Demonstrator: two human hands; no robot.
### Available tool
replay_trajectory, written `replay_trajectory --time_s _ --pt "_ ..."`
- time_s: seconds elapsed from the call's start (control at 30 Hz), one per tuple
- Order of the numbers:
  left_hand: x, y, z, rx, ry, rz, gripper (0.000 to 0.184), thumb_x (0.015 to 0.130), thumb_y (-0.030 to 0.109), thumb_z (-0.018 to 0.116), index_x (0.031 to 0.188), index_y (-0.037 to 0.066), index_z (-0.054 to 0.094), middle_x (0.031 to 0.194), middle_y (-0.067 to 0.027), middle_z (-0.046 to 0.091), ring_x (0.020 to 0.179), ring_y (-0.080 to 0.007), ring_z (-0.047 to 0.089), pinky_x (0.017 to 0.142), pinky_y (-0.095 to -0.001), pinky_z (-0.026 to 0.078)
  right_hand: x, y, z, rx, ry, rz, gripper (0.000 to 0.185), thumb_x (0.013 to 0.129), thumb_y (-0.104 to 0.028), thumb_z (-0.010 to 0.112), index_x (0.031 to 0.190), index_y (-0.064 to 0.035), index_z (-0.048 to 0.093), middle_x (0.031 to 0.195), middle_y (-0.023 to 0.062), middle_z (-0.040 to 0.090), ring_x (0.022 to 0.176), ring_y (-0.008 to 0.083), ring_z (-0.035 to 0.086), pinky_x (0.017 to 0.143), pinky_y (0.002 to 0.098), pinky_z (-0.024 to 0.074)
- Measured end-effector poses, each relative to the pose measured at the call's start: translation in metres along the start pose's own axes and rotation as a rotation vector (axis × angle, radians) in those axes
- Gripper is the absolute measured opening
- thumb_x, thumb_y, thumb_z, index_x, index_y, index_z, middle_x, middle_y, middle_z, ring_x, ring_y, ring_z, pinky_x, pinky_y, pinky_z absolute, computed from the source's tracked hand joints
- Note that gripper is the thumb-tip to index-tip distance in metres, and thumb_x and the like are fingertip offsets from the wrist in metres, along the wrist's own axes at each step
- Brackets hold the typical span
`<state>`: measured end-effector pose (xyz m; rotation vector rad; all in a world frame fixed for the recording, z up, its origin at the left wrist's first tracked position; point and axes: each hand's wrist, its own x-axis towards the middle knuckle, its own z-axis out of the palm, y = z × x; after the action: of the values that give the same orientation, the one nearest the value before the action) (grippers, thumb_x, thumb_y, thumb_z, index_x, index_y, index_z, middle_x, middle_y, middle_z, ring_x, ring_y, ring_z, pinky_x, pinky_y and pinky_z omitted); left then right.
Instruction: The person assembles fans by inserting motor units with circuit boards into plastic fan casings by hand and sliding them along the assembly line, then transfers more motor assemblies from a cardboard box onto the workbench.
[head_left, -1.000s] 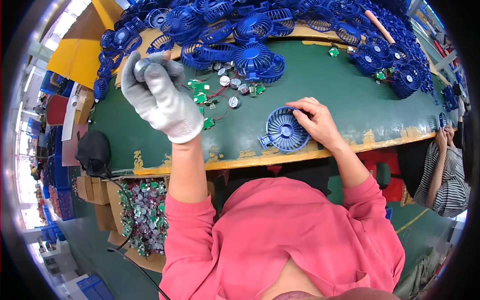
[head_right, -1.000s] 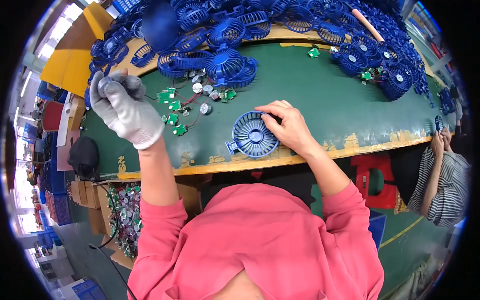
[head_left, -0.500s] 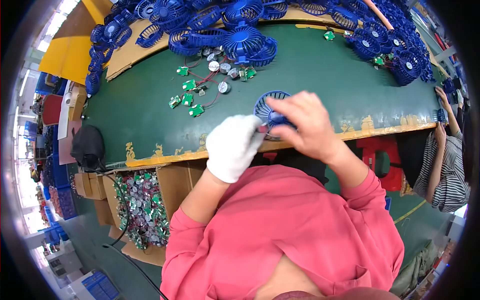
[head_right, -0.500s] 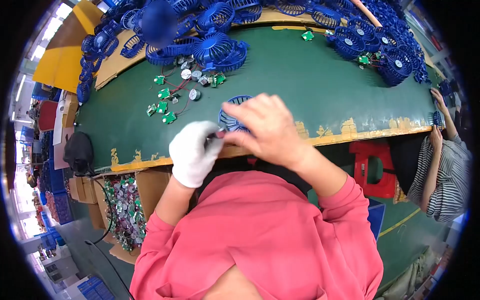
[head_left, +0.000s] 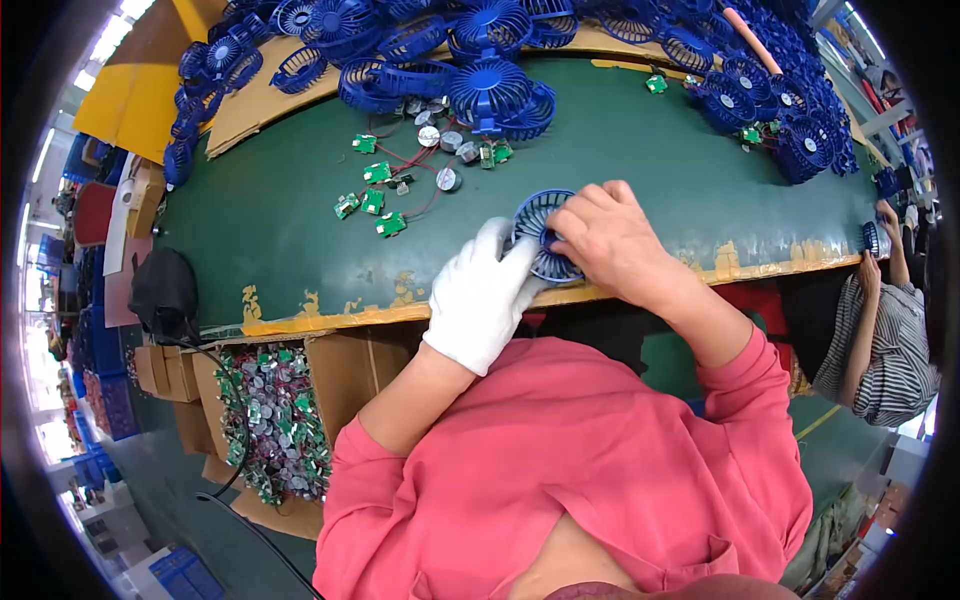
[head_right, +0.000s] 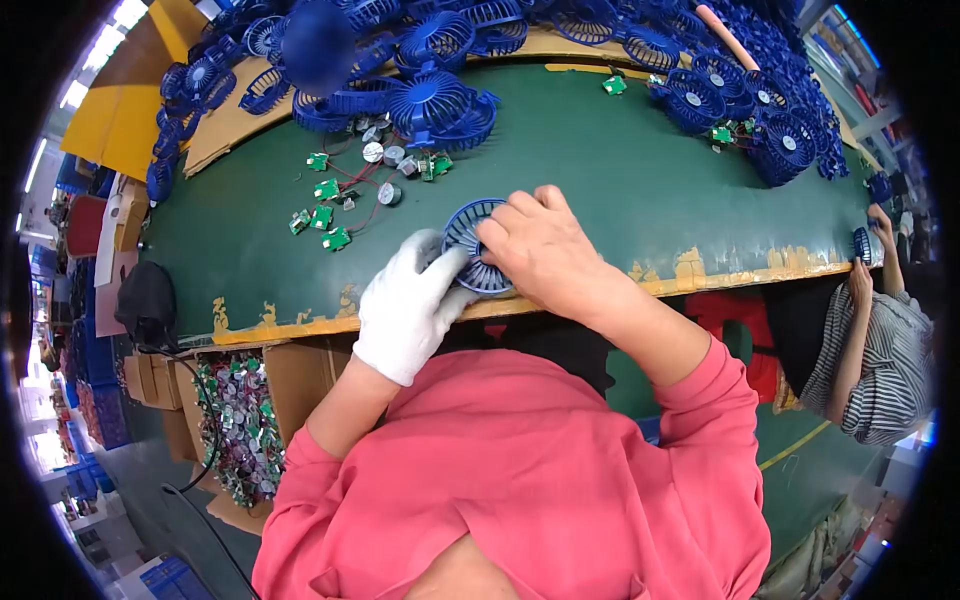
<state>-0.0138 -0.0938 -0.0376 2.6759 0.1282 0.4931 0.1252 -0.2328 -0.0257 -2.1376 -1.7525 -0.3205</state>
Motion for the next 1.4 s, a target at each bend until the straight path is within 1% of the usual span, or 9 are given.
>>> replay_trajectory --time_s 0.2,0.77,0.83,0.93,1.1,1.17,1.23,1.27,1.4 --pt "0.002 -0.016 -0.006 0.031 0.023 0.101 0.024 0.075 0.02 0.068 0.098 0.016 0.061 0.092 -0.0025 0.057 0.079 -0.0237 0.057 0.066 -0.0363 0.048 0.006 0.003 -0.005 0.005 -0.147 -0.042 0.027 0.072 -0.018 0.072 0.096 -0.0084 0.062 0.083 0.0035 0.059 0.084 0.0219 0.054 0.08 0.0369 0.0382" --pt "0.005 -0.034 -0.027 -0.102 -0.081 0.075 0.022 0.072 0.018 0.071 0.093 0.013 0.068 0.094 -0.0051 0.061 0.087 -0.0251 0.058 0.075 -0.0349 0.048 0.031 0.003 0.005 -0.001 -0.353 -0.223 0.035 0.068 -0.026 0.072 0.094 -0.0048 0.064 0.078 0.0039 0.057 0.081 0.0208 0.057 0.071 0.035 0.0401" --pt "0.013 -0.035 -0.036 -0.171 -0.078 0.076 0.02 0.072 0.017 0.071 0.092 0.012 0.069 0.094 -0.0063 0.062 0.087 -0.0257 0.059 0.075 -0.0346 0.048 0.029 -0.001 0.001 -0.035 -0.327 -0.205 0.036 0.068 -0.027 0.072 0.096 -0.0054 0.064 0.08 0.0044 0.057 0.083 0.021 0.057 0.071 0.035 0.0401" --pt "0.035 -0.041 -0.047 -0.21 0.201 0.003 0.012 0.075 0.015 0.069 0.085 0.009 0.069 0.089 -0.0102 0.064 0.081 -0.0271 0.063 0.071 -0.0336 0.05 0.034 0.005 -0.006 0.059 -0.3 -0.15 0.036 0.07 -0.027 0.072 0.099 -0.0073 0.065 0.085 0.0056 0.057 0.086 0.0223 0.056 0.073 0.035 0.0403" --pt "0.073 -0.078 -0.016 0.127 0.104 -0.026 0.019 0.075 0.024 0.067 0.091 0.013 0.064 0.095 -0.0093 0.058 0.088 -0.0308 0.056 0.075 -0.0408 0.047 0.083 0.039 -0.016 0.178 0.04 0.016 0.034 0.074 -0.019 0.072 0.105 -0.0095 0.064 0.087 0.0087 0.056 0.088 0.0283 0.056 0.081 0.0441 0.043" --pt "0.084 -0.084 -0.005 0.265 0.068 -0.043 0.021 0.074 0.024 0.067 0.092 0.014 0.064 0.093 -0.0108 0.057 0.087 -0.0312 0.056 0.074 -0.0414 0.047 0.104 0.052 -0.008 0.144 0.018 0.074 0.044 0.073 -0.016 0.072 0.115 -0.0102 0.06 0.105 0.0109 0.057 0.099 0.0305 0.055 0.087 0.0448 0.0436" --pt "0.091 -0.084 -0.002 0.321 0.059 -0.023 0.022 0.074 0.025 0.067 0.093 0.014 0.065 0.093 -0.0116 0.056 0.089 -0.0306 0.056 0.074 -0.0411 0.047 0.119 0.07 0.013 -0.09 -0.012 -0.088 0.057 0.072 -0.011 0.072 0.126 -0.0122 0.053 0.127 0.0118 0.049 0.113 0.0338 0.049 0.092 0.0415 0.0439" --pt "0.092 -0.08 -0.003 0.359 0.03 -0.035 0.021 0.074 0.026 0.067 0.092 0.015 0.065 0.093 -0.0111 0.056 0.09 -0.0302 0.056 0.074 -0.0412 0.046 0.127 0.078 0.024 -0.1 -0.199 -0.031 0.069 0.071 -0.012 0.074 0.134 -0.0176 0.047 0.143 0.0105 0.035 0.125 0.033 0.039 0.095 0.041 0.0443" --pt "0.092 -0.085 0.004 0.379 0.03 -0.055 0.021 0.073 0.029 0.068 0.088 0.015 0.066 0.095 -0.0108 0.056 0.09 -0.0297 0.055 0.074 -0.0421 0.045 0.142 0.071 0.018 -0.053 -0.406 0.198 0.078 0.068 -0.015 0.078 0.137 -0.0234 0.043 0.146 0.0055 0.032 0.11 0.033 0.053 0.095 0.0412 0.0463"
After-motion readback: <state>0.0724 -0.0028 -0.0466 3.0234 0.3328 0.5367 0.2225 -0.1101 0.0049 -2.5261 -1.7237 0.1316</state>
